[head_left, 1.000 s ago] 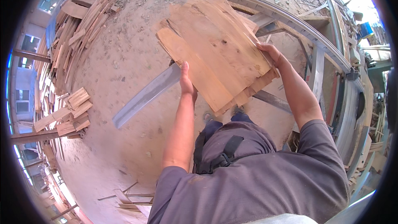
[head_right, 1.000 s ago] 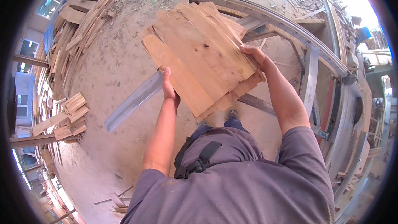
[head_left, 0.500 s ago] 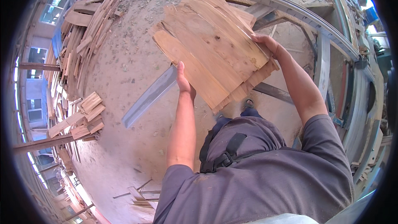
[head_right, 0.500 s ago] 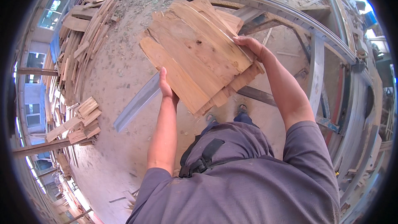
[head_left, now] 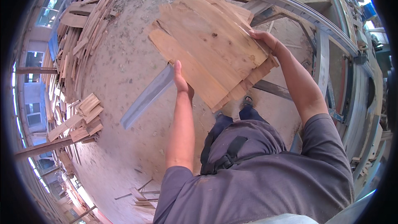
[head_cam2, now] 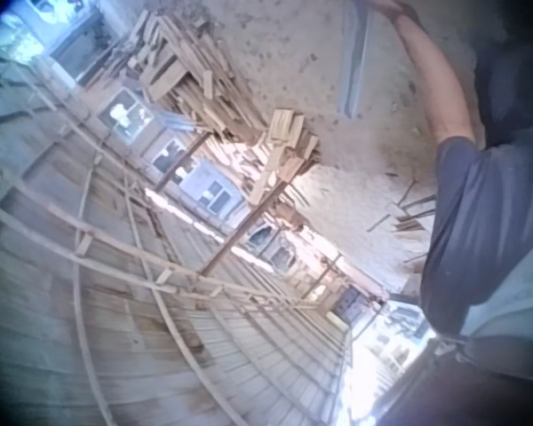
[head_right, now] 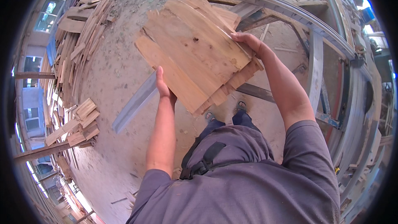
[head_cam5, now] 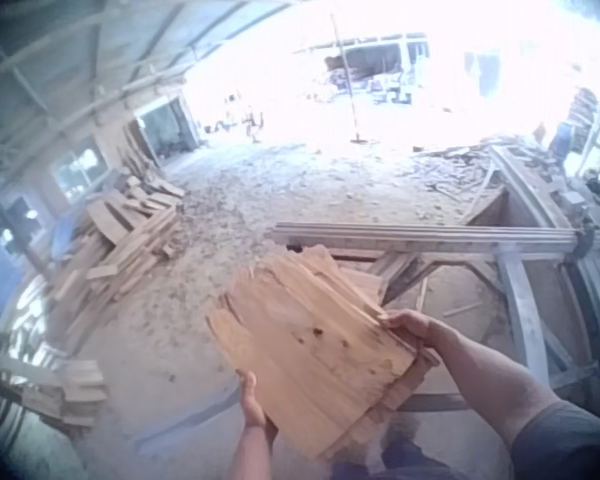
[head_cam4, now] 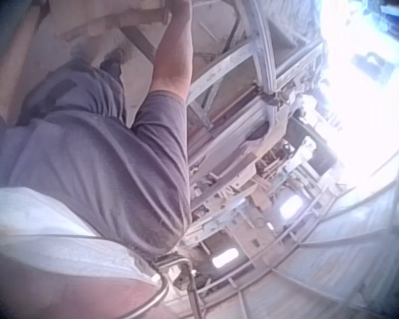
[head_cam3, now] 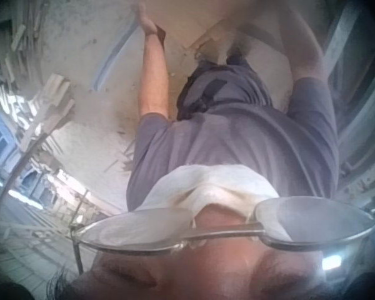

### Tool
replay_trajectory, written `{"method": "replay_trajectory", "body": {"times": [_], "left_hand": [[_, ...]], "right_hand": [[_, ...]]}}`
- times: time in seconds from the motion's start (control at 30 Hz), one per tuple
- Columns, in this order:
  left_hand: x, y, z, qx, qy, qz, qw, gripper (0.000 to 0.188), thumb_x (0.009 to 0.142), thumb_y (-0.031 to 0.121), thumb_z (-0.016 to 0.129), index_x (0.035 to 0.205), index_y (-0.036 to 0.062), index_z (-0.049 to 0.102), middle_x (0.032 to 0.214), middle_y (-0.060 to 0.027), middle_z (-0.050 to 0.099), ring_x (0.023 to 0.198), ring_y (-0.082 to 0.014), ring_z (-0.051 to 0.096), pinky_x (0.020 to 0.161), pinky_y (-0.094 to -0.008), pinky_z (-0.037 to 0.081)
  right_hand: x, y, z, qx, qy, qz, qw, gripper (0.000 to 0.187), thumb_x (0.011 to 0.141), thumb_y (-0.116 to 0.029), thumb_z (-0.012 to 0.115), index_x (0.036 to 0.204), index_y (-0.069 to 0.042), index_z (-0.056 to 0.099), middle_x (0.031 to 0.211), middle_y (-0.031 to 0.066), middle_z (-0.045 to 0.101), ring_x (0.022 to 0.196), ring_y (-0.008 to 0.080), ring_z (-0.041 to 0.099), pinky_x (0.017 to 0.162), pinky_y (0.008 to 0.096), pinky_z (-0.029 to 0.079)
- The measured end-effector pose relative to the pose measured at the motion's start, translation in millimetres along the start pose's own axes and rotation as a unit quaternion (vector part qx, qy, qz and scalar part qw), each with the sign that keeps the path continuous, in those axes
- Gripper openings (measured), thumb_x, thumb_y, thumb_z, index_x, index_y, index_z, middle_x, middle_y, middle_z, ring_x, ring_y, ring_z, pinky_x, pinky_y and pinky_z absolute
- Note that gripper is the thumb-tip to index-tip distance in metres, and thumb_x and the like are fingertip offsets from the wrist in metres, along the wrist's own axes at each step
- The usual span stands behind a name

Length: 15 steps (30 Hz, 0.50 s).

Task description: The person stacks wood planks on a work surface, moves them one by one to a different pile, uses a tape measure to check a plank, and positions wood against a metal guide.

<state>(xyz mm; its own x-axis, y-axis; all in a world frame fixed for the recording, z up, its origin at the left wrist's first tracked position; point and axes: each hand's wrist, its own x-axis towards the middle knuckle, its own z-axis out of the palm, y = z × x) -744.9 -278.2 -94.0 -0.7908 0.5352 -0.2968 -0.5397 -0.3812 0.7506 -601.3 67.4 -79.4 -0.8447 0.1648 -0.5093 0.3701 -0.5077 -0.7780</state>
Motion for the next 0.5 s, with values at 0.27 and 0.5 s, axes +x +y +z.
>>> {"method": "replay_trajectory", "body": {"times": [0.27,0.5], "left_hand": [[-8.7,9.1,9.9,0.011,0.028,-0.015,0.999,0.069,0.098,0.058,0.050,0.140,0.0034,0.050,0.135,-0.0133,0.058,0.123,-0.0290,0.056,0.104,-0.0414,0.045],[-7.1,9.5,2.9,0.013,0.025,-0.021,0.999,0.068,0.099,0.056,0.053,0.141,0.0019,0.049,0.136,-0.0148,0.058,0.124,-0.0300,0.056,0.107,-0.0428,0.044]], "right_hand": [[3.4,2.0,-1.5,0.017,-0.005,0.011,1.000,0.048,0.093,-0.037,0.067,0.128,-0.003,0.061,0.111,0.0130,0.072,0.091,0.0204,0.072,0.084,0.0347,0.058],[-3.4,-2.0,3.8,0.025,-0.027,0.026,0.999,0.057,0.089,-0.040,0.070,0.129,-0.001,0.060,0.112,0.0164,0.072,0.093,0.0243,0.073,0.086,0.0366,0.059]]}}
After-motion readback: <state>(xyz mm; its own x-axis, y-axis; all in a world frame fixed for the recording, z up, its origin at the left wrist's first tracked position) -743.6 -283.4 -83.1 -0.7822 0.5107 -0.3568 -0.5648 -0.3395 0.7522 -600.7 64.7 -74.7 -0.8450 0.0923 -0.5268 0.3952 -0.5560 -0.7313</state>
